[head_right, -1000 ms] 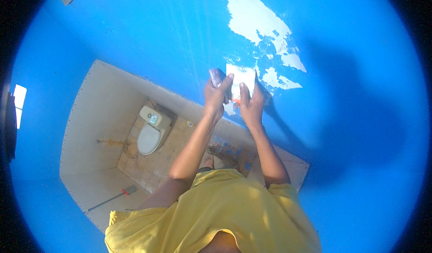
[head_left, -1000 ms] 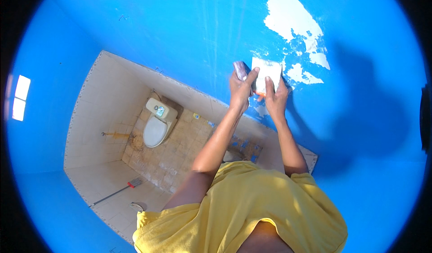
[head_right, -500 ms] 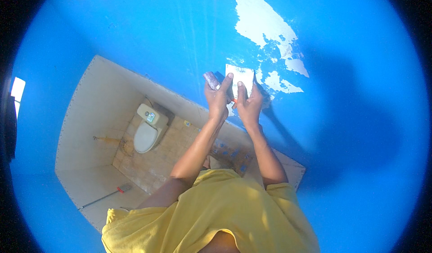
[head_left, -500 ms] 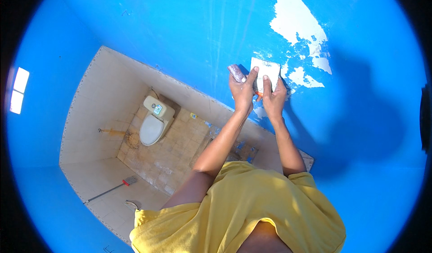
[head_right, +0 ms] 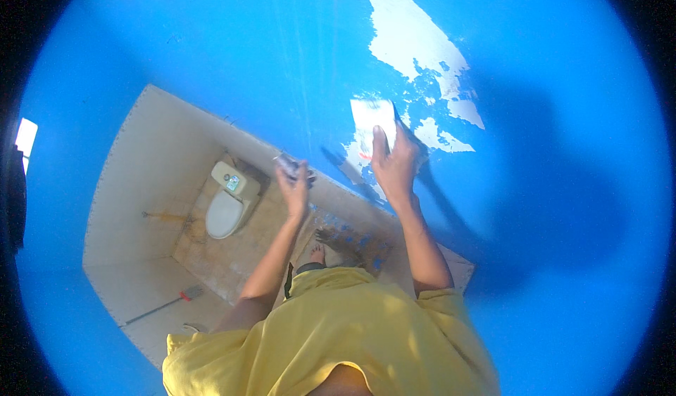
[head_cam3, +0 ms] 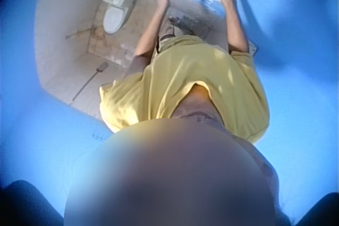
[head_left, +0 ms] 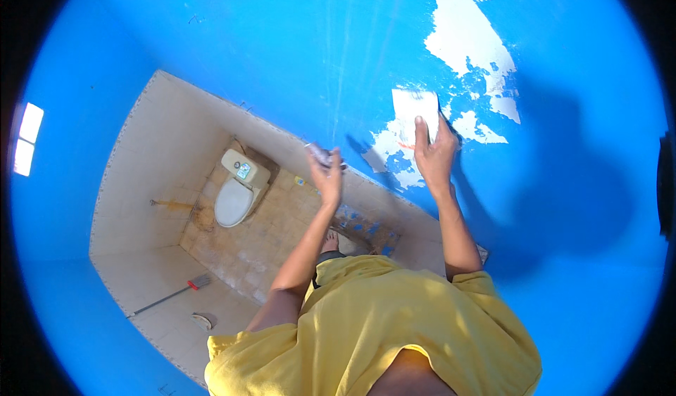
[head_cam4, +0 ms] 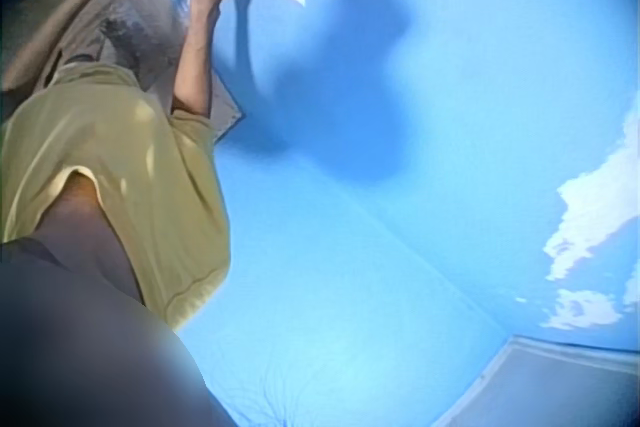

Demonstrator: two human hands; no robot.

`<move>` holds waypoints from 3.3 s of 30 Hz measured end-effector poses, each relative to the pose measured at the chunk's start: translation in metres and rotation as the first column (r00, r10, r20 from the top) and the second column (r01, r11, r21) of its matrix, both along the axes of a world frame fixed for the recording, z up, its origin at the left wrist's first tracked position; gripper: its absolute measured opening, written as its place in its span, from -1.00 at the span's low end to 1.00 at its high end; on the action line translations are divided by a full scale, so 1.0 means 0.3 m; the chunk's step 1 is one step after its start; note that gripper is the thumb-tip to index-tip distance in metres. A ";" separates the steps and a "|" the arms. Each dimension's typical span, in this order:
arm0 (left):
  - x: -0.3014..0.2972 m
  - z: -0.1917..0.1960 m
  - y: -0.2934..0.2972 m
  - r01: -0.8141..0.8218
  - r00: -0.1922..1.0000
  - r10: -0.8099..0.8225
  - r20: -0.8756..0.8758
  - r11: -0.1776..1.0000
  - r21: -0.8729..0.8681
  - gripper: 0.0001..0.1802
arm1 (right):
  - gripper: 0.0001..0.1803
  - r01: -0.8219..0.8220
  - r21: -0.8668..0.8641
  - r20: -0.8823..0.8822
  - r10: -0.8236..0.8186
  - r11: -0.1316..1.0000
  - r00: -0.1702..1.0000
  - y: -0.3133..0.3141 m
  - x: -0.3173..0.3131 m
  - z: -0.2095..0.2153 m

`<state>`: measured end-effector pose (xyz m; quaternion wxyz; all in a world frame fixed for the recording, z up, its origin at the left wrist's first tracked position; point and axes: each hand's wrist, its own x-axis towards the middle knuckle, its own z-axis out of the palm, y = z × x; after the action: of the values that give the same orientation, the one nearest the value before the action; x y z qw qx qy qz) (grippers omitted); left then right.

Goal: The person applies white wall compound to a blue wall using a putty knife and a tube of compound. They repeatedly squeeze compound onto the knife and spread it over patches on the wall, working near a window and a toilet.

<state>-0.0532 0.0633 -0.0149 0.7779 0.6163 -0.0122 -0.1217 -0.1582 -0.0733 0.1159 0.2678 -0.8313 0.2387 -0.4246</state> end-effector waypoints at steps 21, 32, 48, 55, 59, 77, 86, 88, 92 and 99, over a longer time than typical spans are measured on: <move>0.534 0.919 -0.356 -0.347 0.075 0.597 0.799 0.767 -0.540 -0.54 | -0.75 0.017 -0.102 -0.116 -0.029 0.995 0.993 -0.001 0.014 0.082; 0.572 0.881 -0.394 -0.279 0.107 0.655 0.748 0.742 -0.610 -0.48 | -0.70 0.031 -0.112 -0.119 -0.044 0.993 0.992 0.009 0.080 0.099; 0.609 0.864 -0.427 -0.249 0.100 0.718 0.689 0.688 -0.681 -0.52 | -0.76 0.220 0.006 -0.132 -0.217 0.976 0.967 0.050 0.096 0.152; 0.603 0.860 -0.432 -0.302 0.128 0.692 0.710 0.709 -0.637 -0.12 | -0.73 -0.278 0.260 0.318 0.190 0.925 0.929 0.066 0.158 0.302; 0.602 0.851 -0.437 -0.223 0.224 0.689 0.690 0.725 -0.652 -0.12 | -0.59 -0.274 0.362 0.141 0.238 0.891 0.961 0.029 -0.034 0.237; 0.576 0.871 -0.412 -0.279 0.280 0.673 0.685 0.740 -0.612 -0.42 | -0.56 -0.625 0.514 0.792 -0.045 0.587 0.609 -0.058 -0.465 0.281; 0.557 0.707 -0.304 -0.231 0.619 0.605 0.501 0.750 -0.620 -0.34 | -0.69 0.090 -0.665 0.175 0.038 0.741 0.984 0.039 0.029 0.732; 0.510 0.534 -0.238 -0.275 0.687 0.562 0.460 0.788 -0.551 -0.31 | -0.71 0.021 -0.715 0.117 0.090 0.699 0.989 0.023 0.138 0.787; 0.297 -0.030 0.063 -0.060 0.855 0.160 0.493 0.975 -0.212 -0.33 | -0.66 0.017 -0.810 0.081 0.084 0.586 0.993 -0.007 0.316 0.869; -0.296 -0.855 0.880 0.064 0.993 -0.116 0.022 0.683 0.728 -0.21 | -0.65 0.055 -0.766 0.049 -0.027 0.641 0.998 0.029 0.362 0.888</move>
<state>-0.1418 0.3273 -0.2716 0.4633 0.8758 -0.0190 -0.1341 -0.0497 -0.0645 0.3823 -0.1149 -0.8536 0.0509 -0.5055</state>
